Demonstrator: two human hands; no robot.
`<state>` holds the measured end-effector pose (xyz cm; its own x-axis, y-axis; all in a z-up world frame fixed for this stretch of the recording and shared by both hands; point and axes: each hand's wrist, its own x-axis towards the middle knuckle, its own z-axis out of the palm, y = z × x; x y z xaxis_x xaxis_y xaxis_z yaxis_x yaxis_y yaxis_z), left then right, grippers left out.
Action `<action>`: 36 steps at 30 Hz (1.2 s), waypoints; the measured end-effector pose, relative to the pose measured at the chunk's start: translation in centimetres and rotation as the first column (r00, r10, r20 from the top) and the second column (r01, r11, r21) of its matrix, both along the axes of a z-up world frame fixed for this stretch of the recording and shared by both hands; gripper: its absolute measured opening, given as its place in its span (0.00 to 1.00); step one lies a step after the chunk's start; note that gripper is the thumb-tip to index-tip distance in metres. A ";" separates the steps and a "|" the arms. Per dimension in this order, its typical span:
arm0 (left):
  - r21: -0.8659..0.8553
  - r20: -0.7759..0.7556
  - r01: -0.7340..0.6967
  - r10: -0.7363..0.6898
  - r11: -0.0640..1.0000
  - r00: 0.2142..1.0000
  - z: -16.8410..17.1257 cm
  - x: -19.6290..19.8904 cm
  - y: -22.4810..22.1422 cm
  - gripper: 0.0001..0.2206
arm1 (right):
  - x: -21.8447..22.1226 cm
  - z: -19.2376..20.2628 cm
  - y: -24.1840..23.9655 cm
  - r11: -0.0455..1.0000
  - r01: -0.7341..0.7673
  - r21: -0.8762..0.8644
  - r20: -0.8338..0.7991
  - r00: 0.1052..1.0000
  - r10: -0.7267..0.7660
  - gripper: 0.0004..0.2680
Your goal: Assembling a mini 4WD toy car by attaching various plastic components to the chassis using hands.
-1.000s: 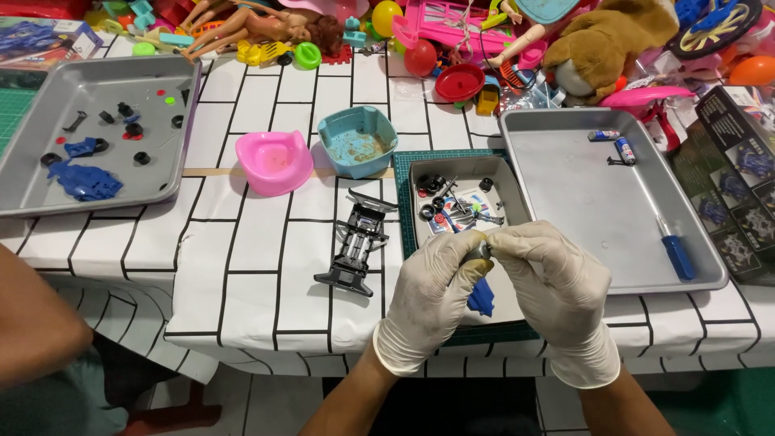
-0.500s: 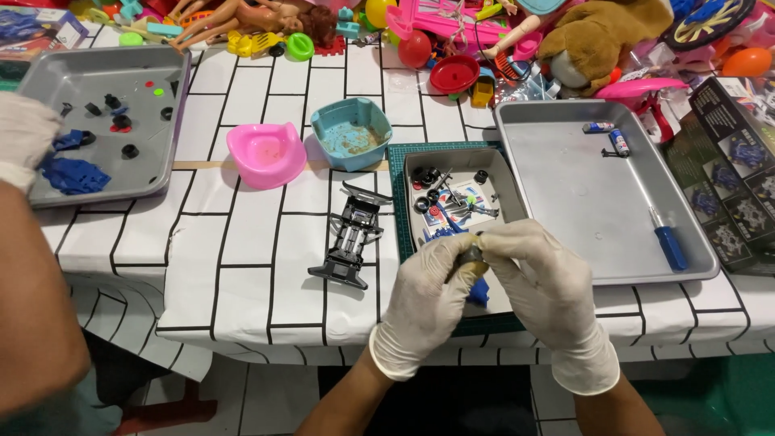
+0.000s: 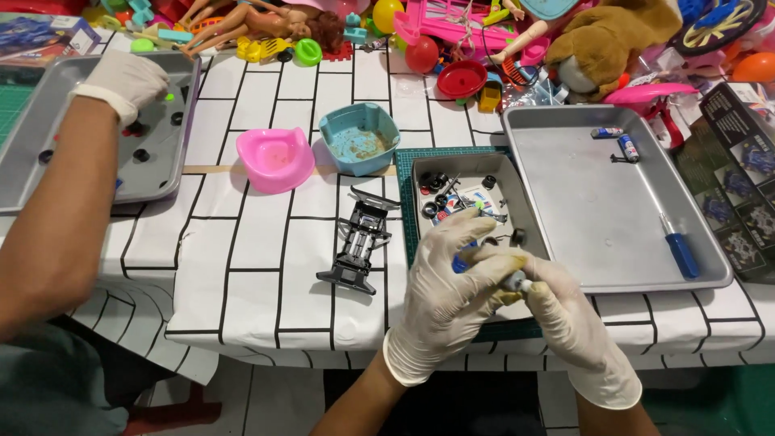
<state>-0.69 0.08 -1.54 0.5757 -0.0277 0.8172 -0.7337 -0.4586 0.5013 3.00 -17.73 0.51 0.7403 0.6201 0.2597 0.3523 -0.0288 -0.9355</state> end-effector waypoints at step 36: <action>-0.401 -0.299 0.097 -0.230 0.911 0.926 3.3 -4.3 -0.7 0.17 | -0.5 -3.0 0.8 0.949 0.283 0.137 0.735 0.614 -0.289 0.23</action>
